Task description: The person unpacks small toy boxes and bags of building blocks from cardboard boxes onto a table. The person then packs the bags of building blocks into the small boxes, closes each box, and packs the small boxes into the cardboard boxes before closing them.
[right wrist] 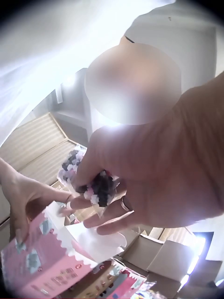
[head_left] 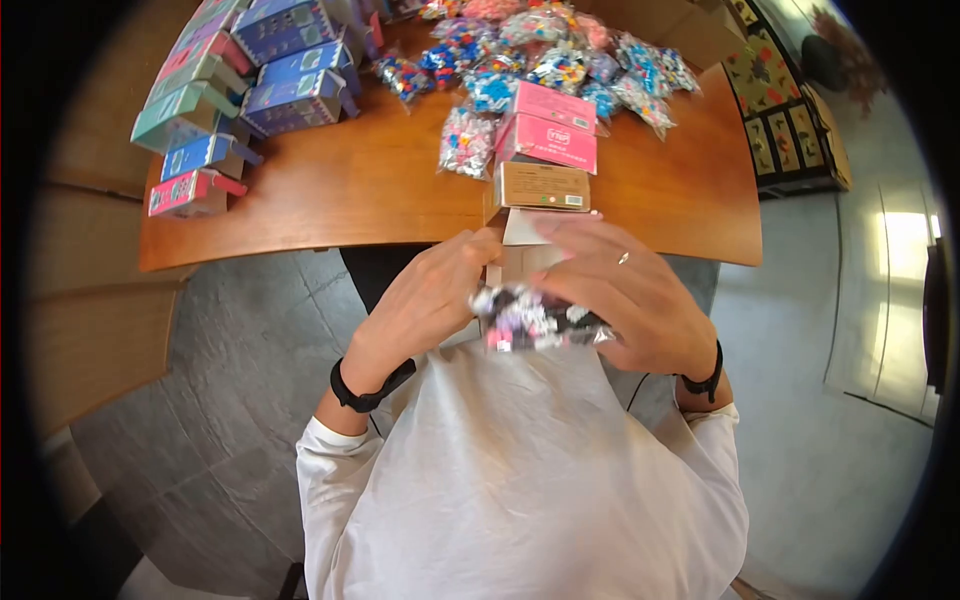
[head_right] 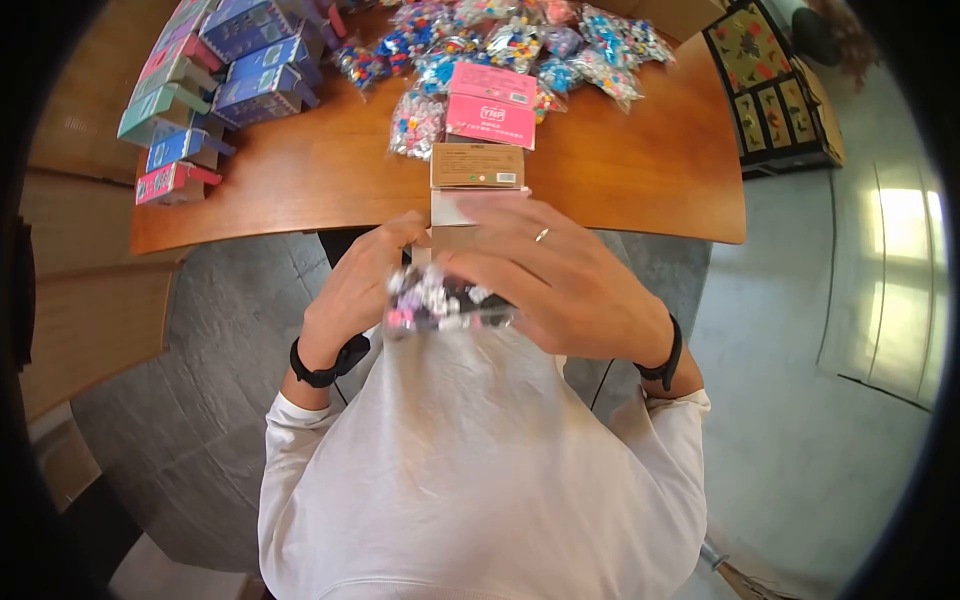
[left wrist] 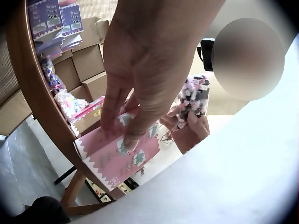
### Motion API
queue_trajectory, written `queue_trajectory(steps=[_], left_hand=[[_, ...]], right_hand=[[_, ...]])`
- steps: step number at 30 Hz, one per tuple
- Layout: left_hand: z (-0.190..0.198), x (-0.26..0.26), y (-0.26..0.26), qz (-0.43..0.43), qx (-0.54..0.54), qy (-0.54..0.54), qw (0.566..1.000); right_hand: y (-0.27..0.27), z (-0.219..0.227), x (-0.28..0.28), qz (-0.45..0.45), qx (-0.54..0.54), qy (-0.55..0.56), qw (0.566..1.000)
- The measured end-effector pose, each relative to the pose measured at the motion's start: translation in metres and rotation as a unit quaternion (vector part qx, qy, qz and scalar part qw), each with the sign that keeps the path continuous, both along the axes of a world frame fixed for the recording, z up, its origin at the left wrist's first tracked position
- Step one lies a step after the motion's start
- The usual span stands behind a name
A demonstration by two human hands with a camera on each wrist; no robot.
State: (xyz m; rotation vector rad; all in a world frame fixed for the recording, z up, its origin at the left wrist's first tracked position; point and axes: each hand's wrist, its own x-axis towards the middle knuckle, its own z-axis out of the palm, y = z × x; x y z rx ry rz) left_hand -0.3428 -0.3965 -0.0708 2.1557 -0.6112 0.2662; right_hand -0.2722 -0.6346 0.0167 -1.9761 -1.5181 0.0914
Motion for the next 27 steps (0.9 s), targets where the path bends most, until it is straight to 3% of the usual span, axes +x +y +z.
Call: queue_trajectory(steps=[1,6,9,15,18,21,24,26,27], left_hand=[[-0.004,-0.001,0.002,0.006,-0.004,0.003,1.0],[-0.009,0.004,0.004,0.033,-0.05,-0.047,0.997],[-0.009,0.002,0.009,0.025,-0.051,0.017,0.998],[-0.012,0.002,0.018,0.035,-0.068,-0.021,0.997],[-0.011,0.0,0.021,0.042,-0.067,0.03,0.996],[-0.012,0.0,0.023,0.063,-0.101,-0.021,0.993],[-0.01,-0.002,0.026,0.052,-0.096,0.0,0.994],[-0.005,-0.003,0.027,0.023,-0.124,0.111,0.986],[-0.004,-0.001,0.028,0.025,-0.124,0.111,0.986]], right_hand=[[0.003,0.001,0.002,-0.026,0.002,-0.063,0.998],[0.009,0.009,0.014,0.031,-0.035,-0.009,0.999],[0.016,0.019,0.02,0.031,-0.047,-0.05,0.997],[0.012,0.026,0.037,0.046,-0.1,-0.06,0.992],[0.014,0.03,0.039,0.01,-0.106,-0.049,0.993],[0.013,0.03,0.046,-0.003,-0.107,-0.052,0.993],[0.018,0.032,0.045,0.006,-0.15,-0.029,0.988],[0.029,0.034,0.04,-0.042,-0.157,0.026,0.986],[0.029,0.033,0.041,-0.04,-0.157,0.026,0.986]])
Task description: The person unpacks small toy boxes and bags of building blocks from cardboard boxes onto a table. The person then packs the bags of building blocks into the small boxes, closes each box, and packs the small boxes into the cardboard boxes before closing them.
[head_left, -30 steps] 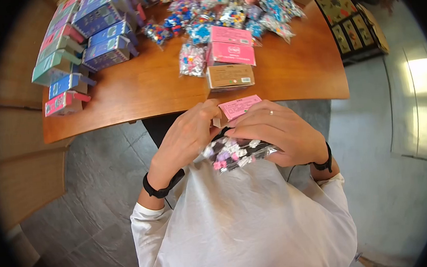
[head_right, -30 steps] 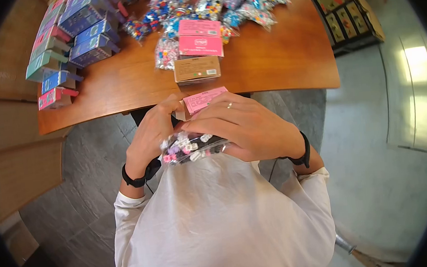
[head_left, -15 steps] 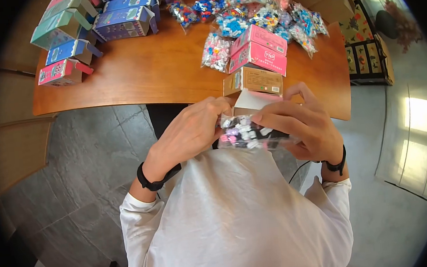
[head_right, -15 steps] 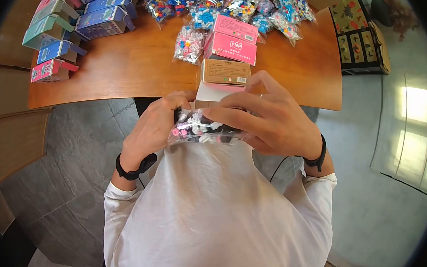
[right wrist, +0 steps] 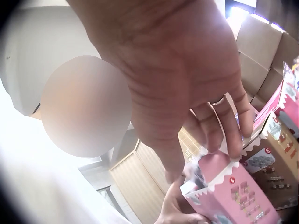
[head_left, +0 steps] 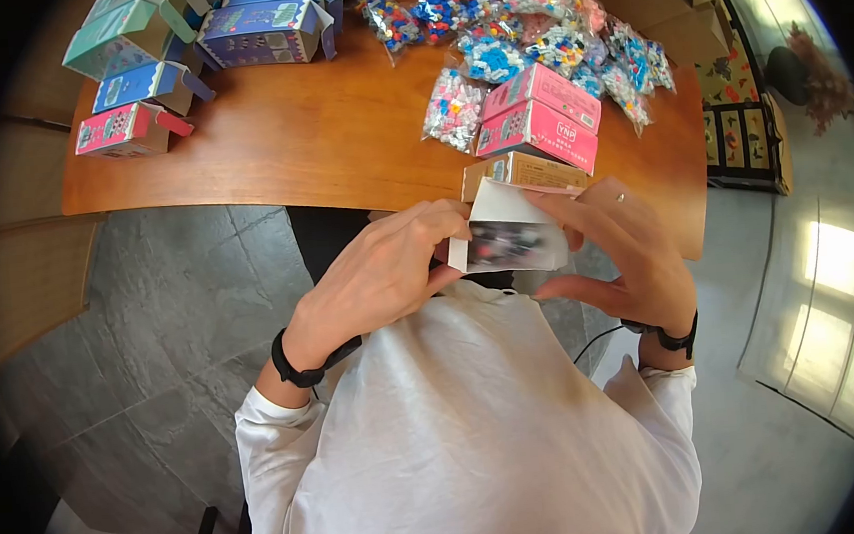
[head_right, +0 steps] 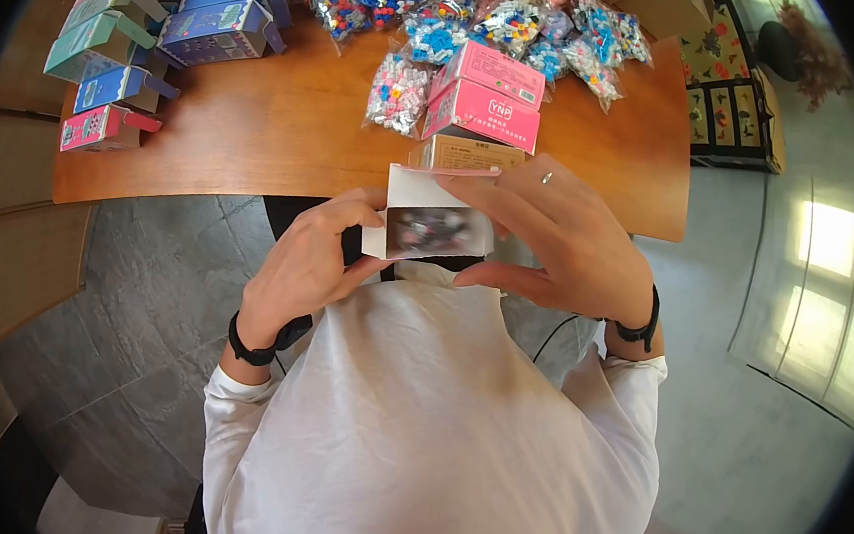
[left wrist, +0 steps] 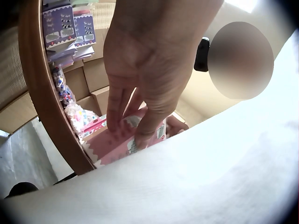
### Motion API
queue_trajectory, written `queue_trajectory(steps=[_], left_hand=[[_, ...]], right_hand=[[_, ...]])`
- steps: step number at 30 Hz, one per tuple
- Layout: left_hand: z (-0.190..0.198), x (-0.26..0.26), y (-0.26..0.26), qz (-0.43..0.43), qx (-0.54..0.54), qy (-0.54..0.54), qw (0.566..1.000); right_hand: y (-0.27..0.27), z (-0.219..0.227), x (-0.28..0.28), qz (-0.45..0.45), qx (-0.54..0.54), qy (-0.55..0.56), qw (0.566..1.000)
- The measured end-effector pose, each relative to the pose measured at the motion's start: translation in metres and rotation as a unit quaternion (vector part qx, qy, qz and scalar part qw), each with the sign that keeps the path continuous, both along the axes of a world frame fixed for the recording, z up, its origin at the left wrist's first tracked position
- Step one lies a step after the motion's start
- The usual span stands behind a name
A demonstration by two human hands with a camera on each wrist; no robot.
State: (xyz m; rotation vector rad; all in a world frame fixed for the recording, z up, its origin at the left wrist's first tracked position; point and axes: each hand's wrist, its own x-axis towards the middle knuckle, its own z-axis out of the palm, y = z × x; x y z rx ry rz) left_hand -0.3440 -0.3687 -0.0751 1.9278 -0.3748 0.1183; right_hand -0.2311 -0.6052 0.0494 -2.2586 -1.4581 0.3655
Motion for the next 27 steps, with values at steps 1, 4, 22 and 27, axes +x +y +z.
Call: queue_trajectory(steps=[1,4,22,27], left_hand=[[0.001,0.001,0.0,0.008,-0.01,-0.009,1.0],[-0.006,0.001,0.003,0.028,-0.036,-0.058,0.997],[-0.037,-0.053,0.029,0.397,-0.187,-0.195,0.877],[-0.035,-0.053,0.022,0.408,-0.197,-0.199,0.869]], right_hand=[[0.0,-0.003,0.0,-0.025,0.03,0.029,0.999],[-0.002,-0.017,-0.004,-0.085,0.103,0.05,0.99],[-0.06,-0.112,-0.067,-0.236,0.38,-0.039,0.893],[-0.063,-0.117,-0.071,-0.227,0.395,-0.047,0.889]])
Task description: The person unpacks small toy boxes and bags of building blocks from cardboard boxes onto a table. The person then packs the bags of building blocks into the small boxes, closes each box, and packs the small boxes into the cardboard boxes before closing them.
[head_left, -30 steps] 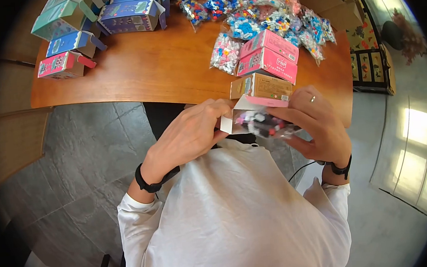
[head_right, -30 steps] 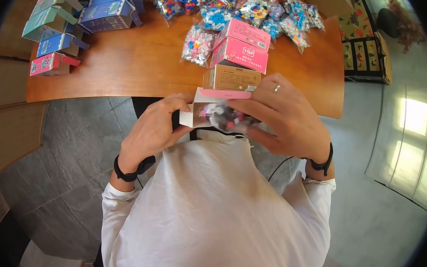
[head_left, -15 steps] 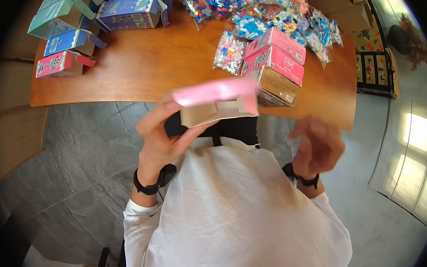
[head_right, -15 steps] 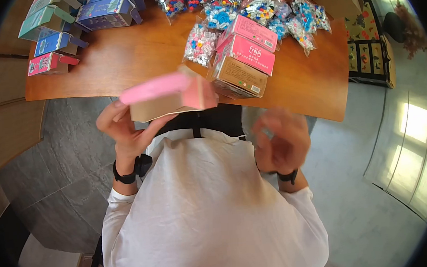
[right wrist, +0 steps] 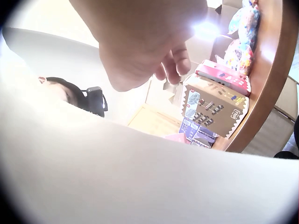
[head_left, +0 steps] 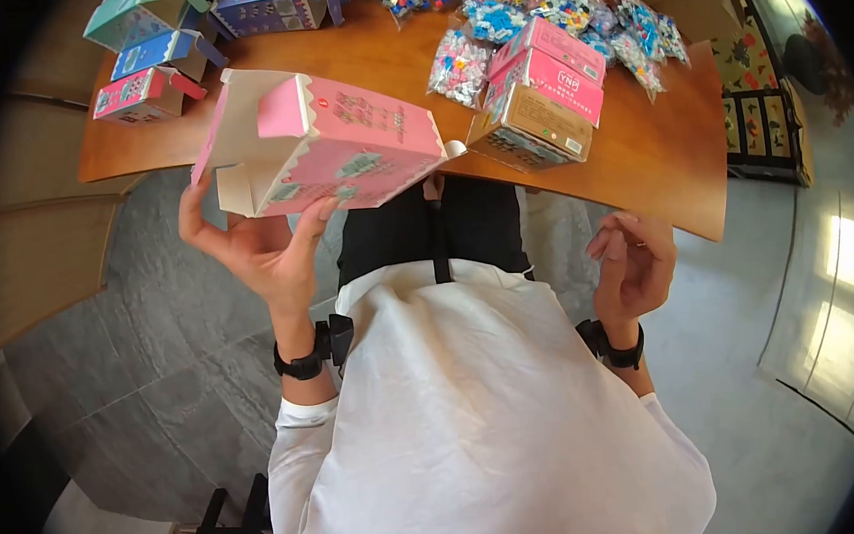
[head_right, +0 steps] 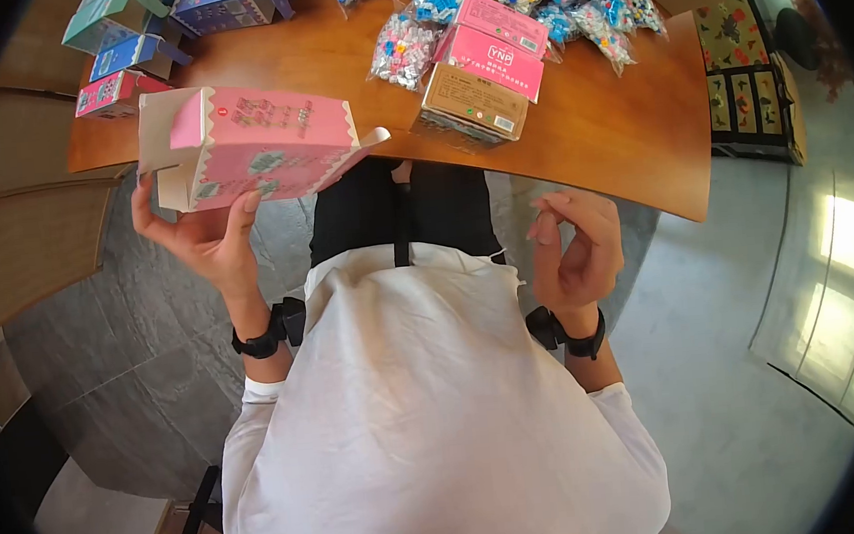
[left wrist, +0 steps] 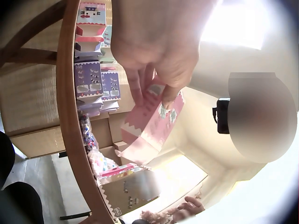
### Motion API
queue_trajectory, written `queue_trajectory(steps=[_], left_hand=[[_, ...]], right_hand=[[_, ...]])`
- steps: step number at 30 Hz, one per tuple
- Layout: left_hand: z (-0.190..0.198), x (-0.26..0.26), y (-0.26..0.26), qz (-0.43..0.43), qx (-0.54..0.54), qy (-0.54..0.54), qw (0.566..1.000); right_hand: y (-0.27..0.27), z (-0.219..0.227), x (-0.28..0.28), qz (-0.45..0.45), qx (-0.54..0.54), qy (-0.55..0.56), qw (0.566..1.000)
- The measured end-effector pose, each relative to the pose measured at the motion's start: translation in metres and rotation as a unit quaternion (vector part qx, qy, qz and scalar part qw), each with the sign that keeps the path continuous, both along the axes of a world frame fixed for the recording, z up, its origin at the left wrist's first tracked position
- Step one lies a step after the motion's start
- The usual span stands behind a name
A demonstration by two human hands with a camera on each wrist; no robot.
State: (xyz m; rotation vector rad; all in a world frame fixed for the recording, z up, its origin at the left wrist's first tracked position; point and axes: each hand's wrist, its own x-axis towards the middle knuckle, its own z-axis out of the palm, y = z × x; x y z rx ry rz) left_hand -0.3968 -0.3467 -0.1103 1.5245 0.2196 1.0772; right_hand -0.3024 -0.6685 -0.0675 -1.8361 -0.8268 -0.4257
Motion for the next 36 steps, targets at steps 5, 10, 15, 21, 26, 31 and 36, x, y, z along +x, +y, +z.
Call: queue_trajectory(steps=[5,10,15,21,26,31,36], left_hand=[[0.009,0.002,-0.003,-0.025,-0.033,-0.021,0.999],[0.007,0.006,-0.006,-0.064,-0.052,-0.018,0.996],[0.013,0.014,-0.007,-0.069,-0.039,-0.017,0.997],[0.021,0.024,0.0,-0.085,-0.061,0.002,0.995],[0.031,0.039,0.006,-0.076,-0.045,0.011,0.996],[0.066,0.058,0.004,-0.064,0.014,-0.005,0.998],[0.089,0.08,-0.017,-0.2,0.098,0.001,0.975]], right_hand=[[-0.008,-0.003,-0.011,-0.013,0.02,0.01,1.0],[-0.014,-0.003,-0.012,-0.034,0.027,0.001,0.999],[-0.021,-0.002,-0.005,-0.056,0.02,-0.015,0.998],[-0.023,0.0,0.009,-0.073,0.035,-0.01,0.997],[-0.023,0.004,0.026,-0.082,0.053,0.013,0.995],[-0.016,0.019,0.043,-0.063,0.122,0.089,0.987],[0.016,0.06,0.063,0.06,0.153,0.183,0.969]])
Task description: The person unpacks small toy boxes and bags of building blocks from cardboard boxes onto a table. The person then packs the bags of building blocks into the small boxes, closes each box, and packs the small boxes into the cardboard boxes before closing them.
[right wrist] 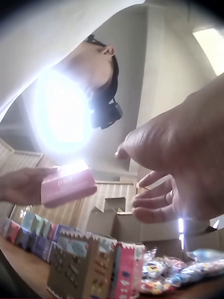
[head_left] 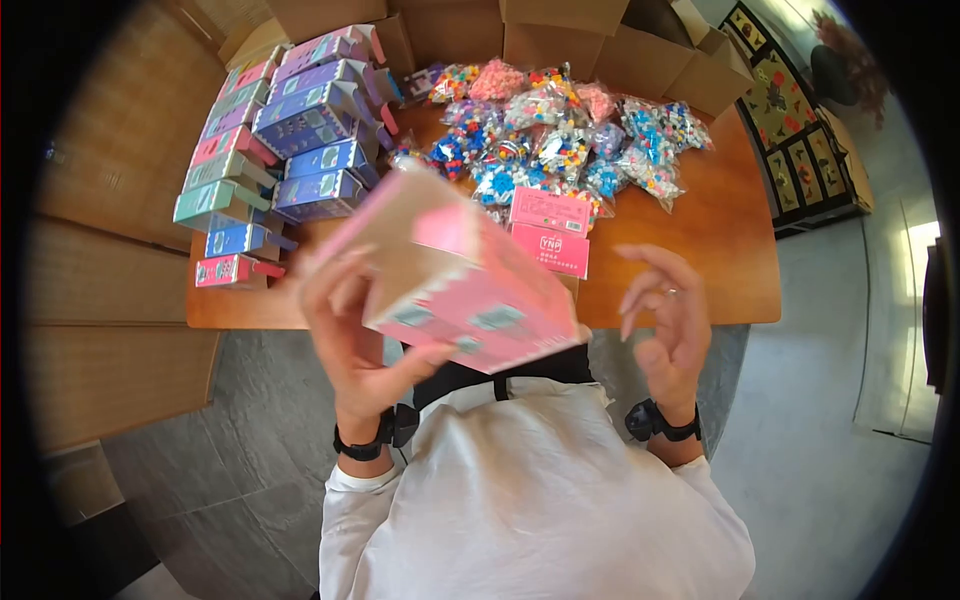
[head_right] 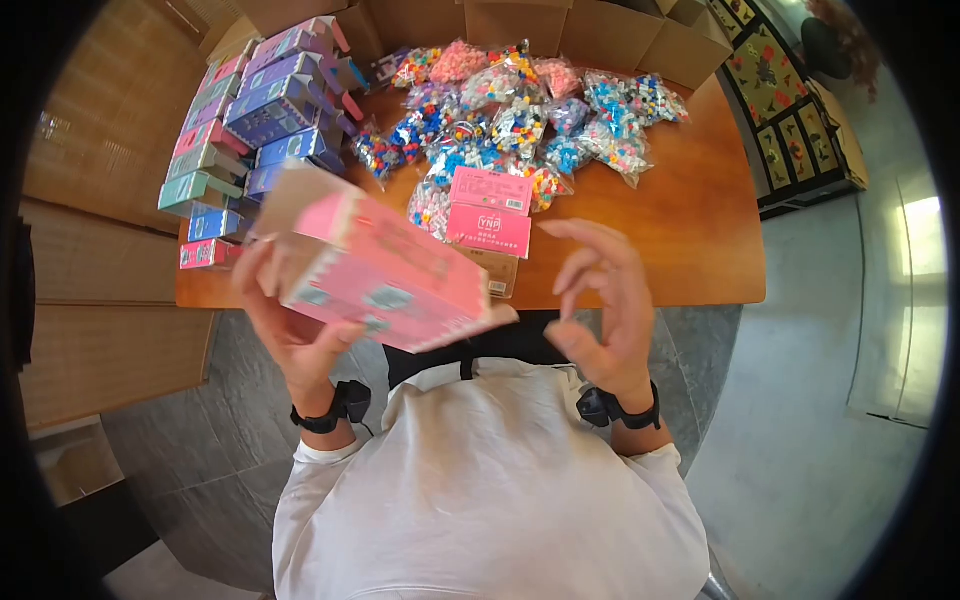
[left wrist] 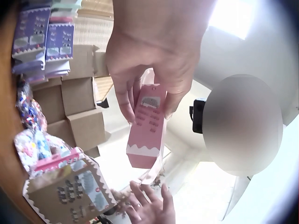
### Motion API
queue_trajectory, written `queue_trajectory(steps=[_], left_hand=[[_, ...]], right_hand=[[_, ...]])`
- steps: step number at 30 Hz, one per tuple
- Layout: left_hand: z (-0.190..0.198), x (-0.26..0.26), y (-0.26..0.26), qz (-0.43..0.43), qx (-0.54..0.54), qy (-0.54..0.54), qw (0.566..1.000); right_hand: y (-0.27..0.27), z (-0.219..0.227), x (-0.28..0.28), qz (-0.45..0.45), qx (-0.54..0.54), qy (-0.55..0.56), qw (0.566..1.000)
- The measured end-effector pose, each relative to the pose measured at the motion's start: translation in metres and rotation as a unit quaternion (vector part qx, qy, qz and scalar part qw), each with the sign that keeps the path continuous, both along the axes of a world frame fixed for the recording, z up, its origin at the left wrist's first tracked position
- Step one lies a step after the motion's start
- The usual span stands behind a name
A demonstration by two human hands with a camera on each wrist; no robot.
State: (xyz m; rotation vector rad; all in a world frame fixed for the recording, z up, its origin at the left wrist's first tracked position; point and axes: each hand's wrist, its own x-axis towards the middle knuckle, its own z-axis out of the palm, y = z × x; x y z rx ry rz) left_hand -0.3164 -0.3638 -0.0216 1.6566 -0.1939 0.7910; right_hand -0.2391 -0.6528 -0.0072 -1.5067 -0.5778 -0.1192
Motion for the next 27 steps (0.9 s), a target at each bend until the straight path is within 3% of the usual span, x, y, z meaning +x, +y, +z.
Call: queue_trajectory(steps=[1,3,5,7,8,10,11,12,13,14,16,18,19,20,22,24,25,26,27], left_hand=[[0.003,0.005,-0.003,-0.045,0.085,-0.007,0.995],[0.016,0.016,-0.016,-0.139,0.109,0.015,0.984],[0.02,0.029,-0.033,-0.174,0.066,0.021,0.982],[0.024,0.031,-0.036,-0.217,0.029,0.074,0.973],[0.023,0.033,-0.029,-0.257,0.032,0.091,0.962],[0.019,0.027,-0.006,-0.179,0.074,0.085,0.977],[0.017,0.021,0.006,-0.115,0.115,0.077,0.984],[0.014,0.016,0.019,-0.033,0.089,0.061,0.994],[0.008,0.008,0.041,0.063,0.151,0.065,0.984],[0.005,-0.001,0.065,0.154,0.211,0.071,0.963],[0.009,-0.019,0.108,0.28,0.294,0.135,0.904],[0.008,-0.032,0.153,0.361,0.421,0.165,0.816],[0.008,-0.036,0.168,0.356,0.419,0.168,0.818],[0.007,-0.037,0.18,0.354,0.464,0.219,0.782],[-0.002,-0.042,0.205,0.352,0.521,0.281,0.725],[-0.009,-0.043,0.212,0.358,0.552,0.295,0.693],[-0.008,-0.043,0.206,0.354,0.543,0.287,0.705],[-0.006,-0.042,0.196,0.352,0.536,0.274,0.717],[-0.004,-0.042,0.183,0.353,0.521,0.255,0.734]], right_hand=[[0.006,0.006,0.003,0.075,0.04,0.029,0.996],[0.002,0.003,0.006,0.122,0.026,0.062,0.99],[-0.002,-0.008,0.001,0.093,-0.033,0.106,0.989],[-0.006,-0.008,0.0,0.036,-0.007,0.128,0.991],[-0.018,-0.015,0.005,-0.032,-0.028,0.087,0.995],[-0.057,-0.037,0.025,-0.2,0.025,0.142,0.969],[-0.075,-0.037,0.038,-0.249,-0.001,0.121,0.961],[-0.094,-0.036,0.053,-0.297,-0.027,0.097,0.95],[-0.127,-0.047,0.07,-0.333,-0.156,0.07,0.927],[-0.162,-0.061,0.086,-0.366,-0.283,0.042,0.886],[-0.213,-0.09,0.11,-0.366,-0.288,0.05,0.884],[-0.242,-0.111,0.131,-0.373,-0.298,0.06,0.877],[-0.251,-0.117,0.141,-0.371,-0.289,0.088,0.878],[-0.257,-0.12,0.147,-0.372,-0.281,0.115,0.877],[-0.264,-0.121,0.159,-0.371,-0.419,0.115,0.821],[-0.24,-0.108,0.157,-0.371,-0.44,0.18,0.798],[-0.24,-0.12,0.154,-0.38,-0.389,0.125,0.83],[-0.247,-0.129,0.157,-0.389,-0.43,0.119,0.806],[-0.264,-0.156,0.161,-0.437,-0.517,-0.008,0.736]])
